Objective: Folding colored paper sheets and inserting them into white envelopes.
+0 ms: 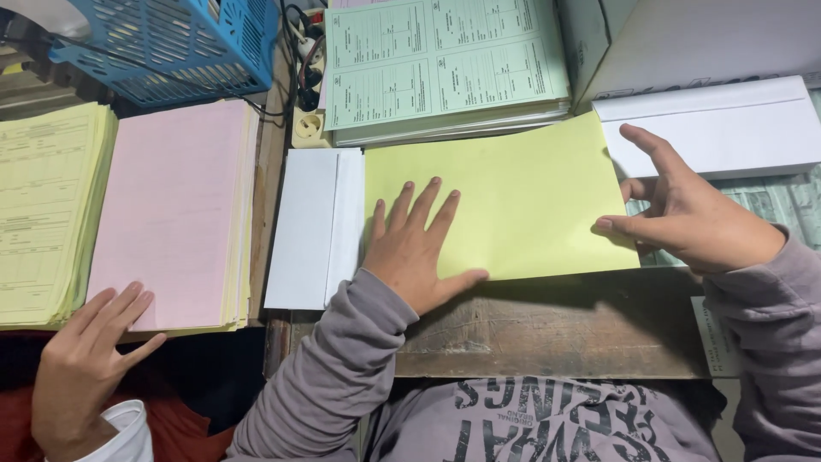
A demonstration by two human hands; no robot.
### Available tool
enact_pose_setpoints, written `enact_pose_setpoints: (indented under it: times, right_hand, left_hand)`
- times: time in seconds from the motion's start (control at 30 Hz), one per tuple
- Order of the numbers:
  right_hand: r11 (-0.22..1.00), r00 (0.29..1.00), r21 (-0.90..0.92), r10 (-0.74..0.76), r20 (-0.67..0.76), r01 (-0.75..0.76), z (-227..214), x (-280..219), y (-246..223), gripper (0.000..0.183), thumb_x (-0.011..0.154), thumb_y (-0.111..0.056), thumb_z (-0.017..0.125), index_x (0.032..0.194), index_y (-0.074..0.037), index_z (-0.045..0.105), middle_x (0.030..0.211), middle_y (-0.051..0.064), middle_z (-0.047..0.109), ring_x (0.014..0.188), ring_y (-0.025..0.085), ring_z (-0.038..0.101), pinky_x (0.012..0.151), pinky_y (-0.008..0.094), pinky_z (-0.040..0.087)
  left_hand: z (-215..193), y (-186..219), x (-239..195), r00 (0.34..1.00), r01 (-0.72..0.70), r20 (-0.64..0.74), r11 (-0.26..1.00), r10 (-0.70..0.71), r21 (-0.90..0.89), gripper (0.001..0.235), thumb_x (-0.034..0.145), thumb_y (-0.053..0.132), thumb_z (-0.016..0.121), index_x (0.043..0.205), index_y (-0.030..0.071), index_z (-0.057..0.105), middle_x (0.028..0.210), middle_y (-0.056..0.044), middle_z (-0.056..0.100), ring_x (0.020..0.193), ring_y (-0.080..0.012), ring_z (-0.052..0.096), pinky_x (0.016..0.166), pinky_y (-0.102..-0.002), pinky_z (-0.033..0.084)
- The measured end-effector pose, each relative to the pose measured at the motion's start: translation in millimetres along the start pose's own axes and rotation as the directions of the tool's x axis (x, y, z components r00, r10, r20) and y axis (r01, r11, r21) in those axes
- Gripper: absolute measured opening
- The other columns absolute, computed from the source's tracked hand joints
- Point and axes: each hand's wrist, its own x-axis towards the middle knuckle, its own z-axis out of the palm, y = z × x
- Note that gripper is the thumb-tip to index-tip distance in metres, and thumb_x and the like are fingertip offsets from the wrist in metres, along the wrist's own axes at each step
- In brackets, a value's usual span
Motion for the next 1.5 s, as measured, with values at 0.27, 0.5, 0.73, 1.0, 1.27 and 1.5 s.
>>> enact_pose_setpoints:
  times: [0.27, 0.5, 0.73, 1.0, 1.27, 1.5]
  right_hand:
    - [0.905, 0.956, 0.393, -0.242, 0.168, 0.160, -22, 31, 45, 0.077, 0.077, -0.011, 0.055, 0.145, -0.026, 0.022, 0.080, 0.003, 0.050, 0.054, 0.010, 0.040, 0.049, 0.018, 0.035]
    - [0.959, 0.985, 0.241, -0.167, 0.045, 0.152, -17, 27, 33, 0.062, 0.089, -0.023, 0.038, 0.148, -0.030, 0.021, 0.081, 0.001, 0.035, 0.052, 0.010, 0.046, 0.045, 0.024, 0.040]
    - [0.873, 0.999, -0.486, -0.048, 0.016, 0.050, -6, 5, 2, 0.033, 0.083, -0.028, 0.052, 0.105, -0.017, 0.073, 0.074, 0.009, 0.075, 0.034, 0.015, 0.027, 0.036, 0.025, 0.022]
    - [0.855, 0.989, -0.503, -0.070, 0.133, 0.128, -10, 8, 6, 0.044, 0.072, -0.028, 0.059, 0.116, -0.022, 0.063, 0.114, -0.005, 0.070, 0.034, 0.015, 0.038, 0.035, 0.024, 0.039]
    - [0.712, 0.998, -0.701, 0.009, 0.059, 0.035, -5, 0, -1, 0.074, 0.071, -0.036, 0.062, 0.140, -0.041, 0.035, 0.083, 0.005, 0.067, 0.060, 0.020, 0.058, 0.061, 0.029, 0.043]
    - [0.704, 0.869, -0.513, -0.440, 0.228, 0.491, -9, 17, 36, 0.071, 0.085, -0.023, 0.041, 0.148, -0.018, 0.010, 0.047, 0.009, 0.040, 0.039, 0.018, 0.032, 0.044, 0.033, 0.033]
  left_hand:
    - [6, 7, 0, 0.848, -0.508, -0.250, 0.850, 0.467, -0.137, 0.080, 0.060, 0.016, 0.078, 0.130, 0.007, 0.040, 0.129, -0.016, 0.045, 0.114, -0.0336, 0.049, 0.092, -0.044, 0.043]
    - [7, 4, 0, 0.829, -0.535, -0.306, 0.824, 0.468, -0.190, 0.054, 0.076, 0.015, 0.060, 0.126, 0.002, 0.044, 0.122, -0.018, 0.051, 0.109, -0.0321, 0.052, 0.090, -0.041, 0.046]
    - [1, 5, -4, 0.889, -0.445, -0.213, 0.875, 0.405, -0.192, 0.044, 0.066, 0.016, 0.064, 0.107, 0.007, 0.050, 0.100, -0.011, 0.051, 0.084, -0.0263, 0.049, 0.061, -0.037, 0.046]
    - [2, 7, -6, 0.880, -0.473, -0.148, 0.857, 0.451, -0.203, 0.021, 0.065, 0.016, 0.056, 0.084, 0.009, 0.052, 0.073, -0.006, 0.050, 0.062, -0.0237, 0.047, 0.046, -0.036, 0.039]
    - [2, 12, -5, 0.880, -0.393, 0.020, 0.751, 0.474, -0.531, 0.032, 0.077, 0.029, 0.055, 0.102, 0.008, 0.057, 0.081, -0.005, 0.058, 0.068, -0.0181, 0.056, 0.055, -0.032, 0.048]
    - [22, 12, -2, 0.879, -0.441, -0.040, 0.780, 0.474, -0.445, 0.039, 0.074, 0.027, 0.059, 0.106, 0.007, 0.053, 0.086, -0.009, 0.049, 0.075, -0.0246, 0.050, 0.061, -0.036, 0.044]
